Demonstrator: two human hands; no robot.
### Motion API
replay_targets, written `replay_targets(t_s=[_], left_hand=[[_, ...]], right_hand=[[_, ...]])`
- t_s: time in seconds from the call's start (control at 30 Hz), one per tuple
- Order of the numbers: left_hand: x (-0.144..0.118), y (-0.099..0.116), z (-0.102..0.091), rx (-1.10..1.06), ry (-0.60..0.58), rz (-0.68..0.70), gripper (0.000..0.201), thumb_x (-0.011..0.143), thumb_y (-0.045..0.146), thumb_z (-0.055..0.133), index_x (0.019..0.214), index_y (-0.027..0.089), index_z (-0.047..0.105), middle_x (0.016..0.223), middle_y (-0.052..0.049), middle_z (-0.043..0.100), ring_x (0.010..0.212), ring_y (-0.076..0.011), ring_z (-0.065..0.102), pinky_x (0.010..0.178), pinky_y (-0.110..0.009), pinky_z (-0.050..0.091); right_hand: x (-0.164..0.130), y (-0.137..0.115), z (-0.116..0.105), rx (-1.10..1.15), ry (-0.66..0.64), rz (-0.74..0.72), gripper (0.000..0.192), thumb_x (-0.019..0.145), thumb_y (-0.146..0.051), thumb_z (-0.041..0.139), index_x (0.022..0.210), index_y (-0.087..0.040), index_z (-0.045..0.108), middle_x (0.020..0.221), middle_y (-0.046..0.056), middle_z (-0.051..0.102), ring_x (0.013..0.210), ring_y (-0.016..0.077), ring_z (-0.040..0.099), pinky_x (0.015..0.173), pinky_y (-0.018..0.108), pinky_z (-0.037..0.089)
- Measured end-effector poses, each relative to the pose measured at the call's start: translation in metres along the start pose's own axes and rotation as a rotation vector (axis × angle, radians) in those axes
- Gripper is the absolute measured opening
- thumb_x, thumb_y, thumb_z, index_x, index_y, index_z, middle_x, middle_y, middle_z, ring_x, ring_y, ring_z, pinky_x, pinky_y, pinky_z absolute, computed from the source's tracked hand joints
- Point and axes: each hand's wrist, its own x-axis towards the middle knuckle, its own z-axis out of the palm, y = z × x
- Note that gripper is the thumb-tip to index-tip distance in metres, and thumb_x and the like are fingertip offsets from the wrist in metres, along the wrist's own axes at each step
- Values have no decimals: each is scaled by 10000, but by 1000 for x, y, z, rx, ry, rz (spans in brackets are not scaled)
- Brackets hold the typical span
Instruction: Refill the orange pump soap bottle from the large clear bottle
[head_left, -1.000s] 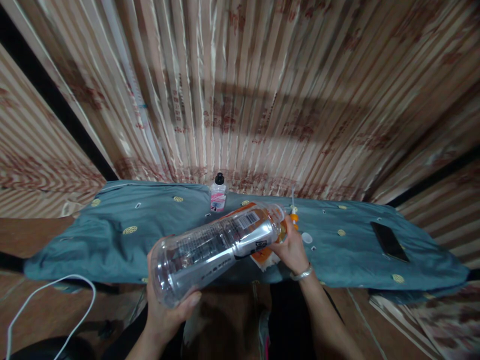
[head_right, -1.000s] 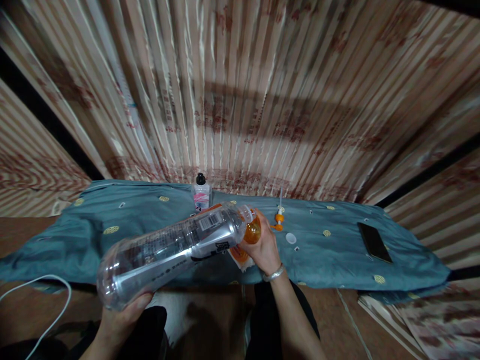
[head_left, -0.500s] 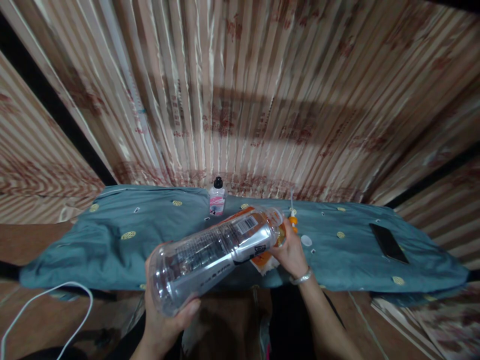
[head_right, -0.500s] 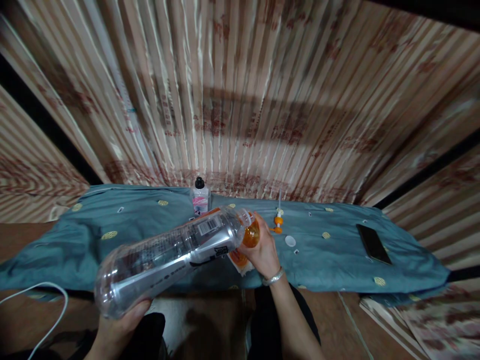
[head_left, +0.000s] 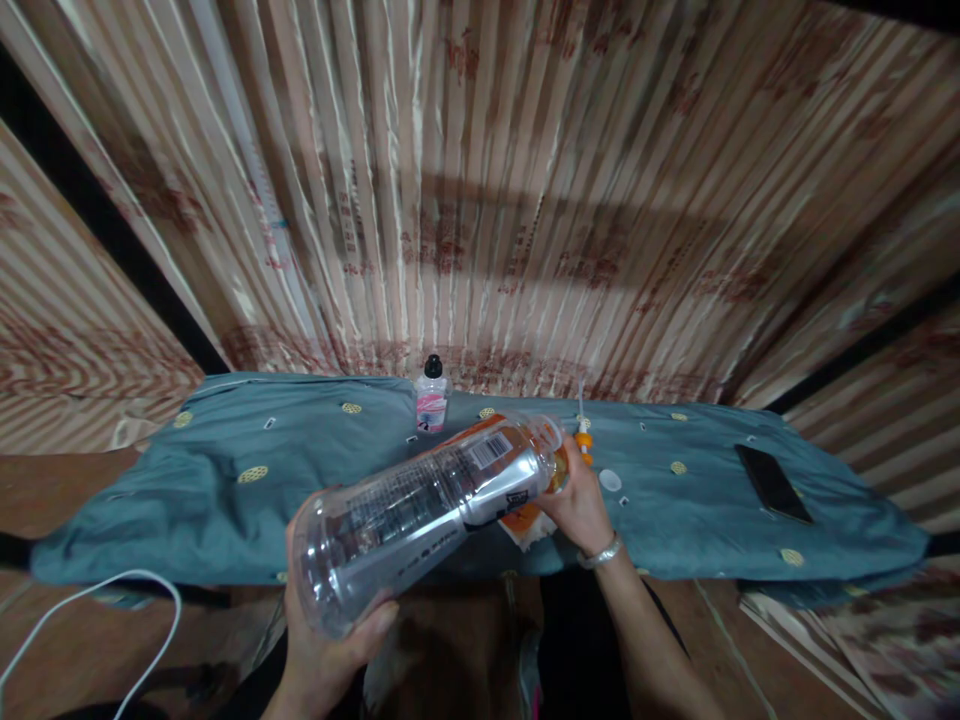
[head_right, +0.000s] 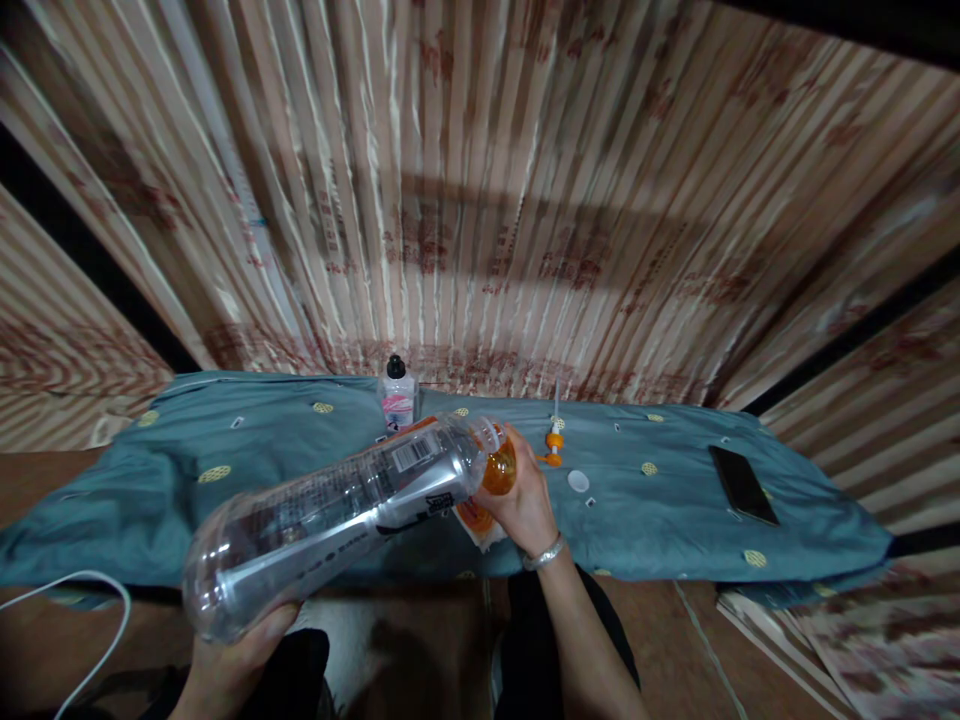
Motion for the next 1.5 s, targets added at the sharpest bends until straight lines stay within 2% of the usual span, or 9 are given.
replay_targets(t_s=[0.1,0.27,0.4,0.6,0.83,1.03,1.33,1.43,1.5], left_hand=[[0,7,6,-23,22,-63,956,598,497,1022,1432,202,661,1346,-215,756,1190,-471,805,952,-589,714],[1,17,16,-7,215,-75,1034,457,628,1026,1332,183,701,1294,-219,776,1157,-496,802,939,-612,710],[2,5,4,-36,20,-109,1016,509,457,1055,1412,203,666,1362,-211,759,1174,-484,808,930,-588,723],[3,0,-1,-4,17,-52,1006,506,437,1059,1408,205,678,1352,-213,765,1169,-490,813,913,-590,729],[2,20,24,30,223,-4,977,527,699,989,1316,186,726,1235,-209,787,1085,-470,824,861,-584,725],[3,6,4,40,46,-33,1004,529,497,1051,1409,198,674,1323,-209,776,1180,-469,813,942,-574,719],[4,10,6,175,36,242,959,698,509,983,1523,171,631,1347,-239,771,1106,-450,843,843,-540,742],[4,12,5,136,7,173,951,642,498,1021,1465,177,667,1329,-233,777,1113,-454,840,870,-550,737],[5,17,9,85,91,60,947,583,589,1021,1372,167,709,1295,-233,778,1120,-472,830,892,-579,726]], right_hand=[[0,0,1,-5,10,-10,879,716,-392,935,1514,-208,614,1459,180,765,1354,408,748,1218,595,581],[0,1,1,8,2,-5,866,722,-389,924,1505,-189,611,1464,197,759,1366,413,740,1227,613,567],[0,0,0,30,-4,1,876,718,-378,926,1511,-192,603,1460,193,762,1367,408,739,1236,610,559],[1,-3,-1,26,-8,-4,831,724,-367,914,1490,-213,631,1476,175,759,1393,405,725,1253,607,547],[1,-4,0,23,-1,-18,830,724,-359,911,1493,-215,633,1455,170,774,1354,398,751,1224,593,576],[0,-1,0,18,2,2,877,696,-350,942,1502,-212,625,1460,172,767,1358,403,746,1227,598,572],[0,3,0,17,-10,11,899,701,-356,960,1522,-217,620,1451,171,763,1364,408,738,1230,615,564],[0,3,0,20,-8,15,910,696,-373,970,1522,-225,621,1449,167,765,1364,407,738,1228,609,567],[1,2,-1,23,-7,12,902,701,-376,965,1519,-214,623,1444,173,766,1362,410,739,1224,611,570]])
